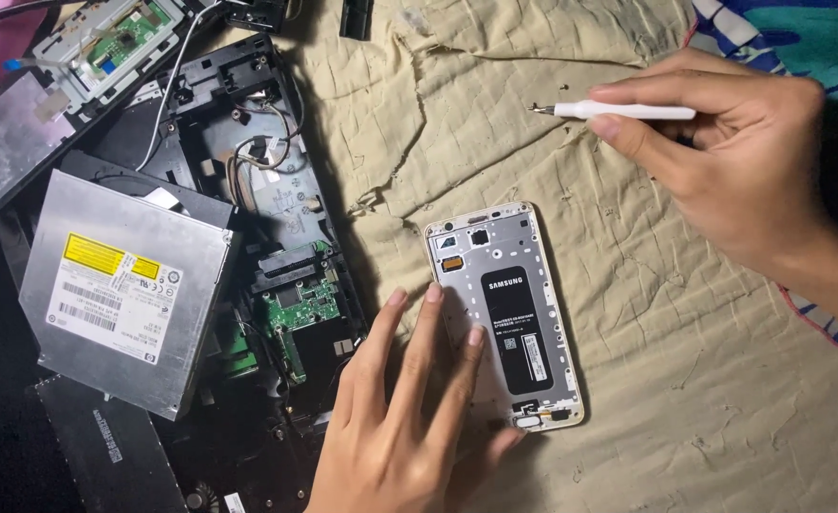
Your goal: Using a small tool to work on the internal frame and components of a disassembled smartphone.
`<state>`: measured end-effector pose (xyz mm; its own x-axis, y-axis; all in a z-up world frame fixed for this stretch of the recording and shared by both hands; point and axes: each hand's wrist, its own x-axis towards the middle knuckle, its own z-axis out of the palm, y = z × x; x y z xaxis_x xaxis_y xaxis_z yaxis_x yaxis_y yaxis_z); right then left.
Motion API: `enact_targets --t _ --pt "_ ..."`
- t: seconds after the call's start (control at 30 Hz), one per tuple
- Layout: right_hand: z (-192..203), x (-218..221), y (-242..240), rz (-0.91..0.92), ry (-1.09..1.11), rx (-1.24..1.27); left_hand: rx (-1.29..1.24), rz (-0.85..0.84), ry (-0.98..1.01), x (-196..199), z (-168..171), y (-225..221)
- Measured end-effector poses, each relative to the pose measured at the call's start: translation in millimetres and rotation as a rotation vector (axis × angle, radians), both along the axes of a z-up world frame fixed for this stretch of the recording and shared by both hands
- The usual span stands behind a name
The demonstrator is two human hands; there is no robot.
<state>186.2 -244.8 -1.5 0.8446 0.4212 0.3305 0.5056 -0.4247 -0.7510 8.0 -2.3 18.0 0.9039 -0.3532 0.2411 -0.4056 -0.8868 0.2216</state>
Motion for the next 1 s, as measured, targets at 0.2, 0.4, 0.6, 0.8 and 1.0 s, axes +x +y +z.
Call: enact_targets --t 0.2,0.4,0.6,0.8,1.0 --pt "12.1 -13.1 -8.4 -0.014 0.05 0.016 -0.025 -0.016 -0.159 2.0 2.6 2.0" --pt "47.2 -47.7 -7.3 -0.168 0.309 -0.034 -0.096 -0.014 -0.263 -6.1 -1.6 2.7" --pt "40.3 -34.7 -16.4 -0.177 0.318 0.021 -0.086 0.019 -0.205 -8.2 0.8 2.7" --pt "7.0 -14.7 -11.8 -0.196 0.262 0.021 -0.034 0.025 -0.192 -8.7 -2.0 3.2" --pt "7.2 -16.7 -11.9 -0.242 0.496 0.201 -0.062 0.027 -0.196 -9.2 -0.7 3.3"
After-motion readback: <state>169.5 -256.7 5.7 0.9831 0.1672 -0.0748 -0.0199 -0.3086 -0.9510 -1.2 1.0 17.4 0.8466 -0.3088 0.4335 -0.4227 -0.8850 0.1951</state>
